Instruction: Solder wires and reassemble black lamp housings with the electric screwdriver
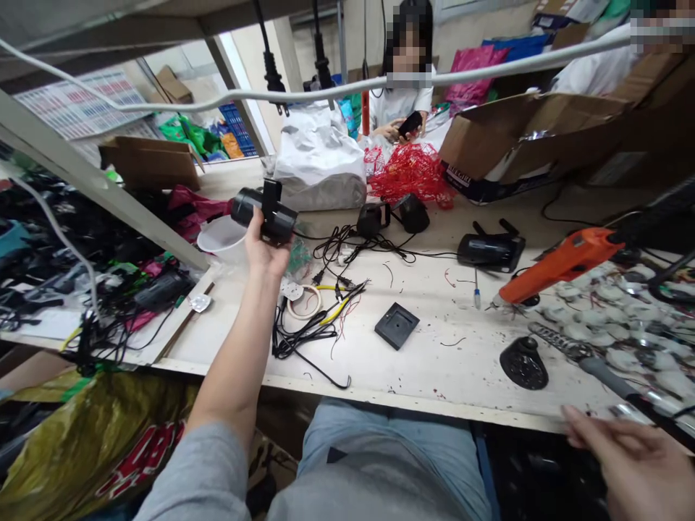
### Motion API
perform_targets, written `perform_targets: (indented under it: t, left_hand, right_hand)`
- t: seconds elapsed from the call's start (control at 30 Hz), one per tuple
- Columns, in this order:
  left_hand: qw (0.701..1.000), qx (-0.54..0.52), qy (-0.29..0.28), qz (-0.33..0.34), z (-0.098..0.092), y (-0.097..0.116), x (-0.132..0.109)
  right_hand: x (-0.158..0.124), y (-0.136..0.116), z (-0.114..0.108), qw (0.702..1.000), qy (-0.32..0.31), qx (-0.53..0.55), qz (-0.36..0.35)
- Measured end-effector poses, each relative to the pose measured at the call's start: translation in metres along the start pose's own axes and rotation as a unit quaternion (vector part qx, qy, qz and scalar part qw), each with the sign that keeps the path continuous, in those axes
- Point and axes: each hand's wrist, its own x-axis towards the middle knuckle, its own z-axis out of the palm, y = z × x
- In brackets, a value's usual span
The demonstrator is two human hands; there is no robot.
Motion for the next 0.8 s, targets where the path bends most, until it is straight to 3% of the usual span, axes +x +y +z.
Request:
perform_targets:
  t: [0.03,0.07,0.13,0.2,0.3,0.43,0.53,0.63,0.8]
  left_hand:
    - [1.0,-0.006,-0.011,-0.009,-0.001,0.0,-0.001]
    - [1.0,-0.011,-0.025,-0.016,-0.002,0.001,-0.002]
    - [0.998,-0.024,-0.05,-0.027,-0.004,0.001,-0.003]
    - [0.997,-0.036,-0.063,-0.038,-0.004,0.0,-0.004]
    - [0.995,-0.052,-0.067,-0.06,-0.002,0.001,-0.007]
    - [0.991,-0.066,-0.072,-0.095,0.002,0.007,-0.012]
    - [0.986,-0.069,-0.078,-0.134,0.002,0.014,-0.017]
    - [0.982,-0.069,-0.076,-0.162,0.0,0.021,-0.019]
    - [0.985,-0.063,-0.081,-0.142,-0.007,0.023,-0.012]
  right_hand:
    - [-0.013,-0.004,0.006,0.998,-0.007,0.011,0.06]
    - [-0.025,-0.012,0.015,0.99,-0.065,0.016,0.122]
    - [-0.035,-0.035,0.043,0.972,-0.162,0.042,0.167]
    - [-0.023,-0.061,0.088,0.961,-0.247,0.03,0.123]
    - [0.031,-0.096,0.181,0.947,-0.319,-0.028,-0.024]
    - [0.11,-0.123,0.314,0.937,-0.344,-0.034,-0.051]
    - [0.135,-0.135,0.381,0.902,-0.425,-0.003,-0.079]
    - [0.141,-0.142,0.406,0.875,-0.468,0.038,-0.12]
    - [0.151,-0.147,0.392,0.874,-0.426,0.085,-0.217]
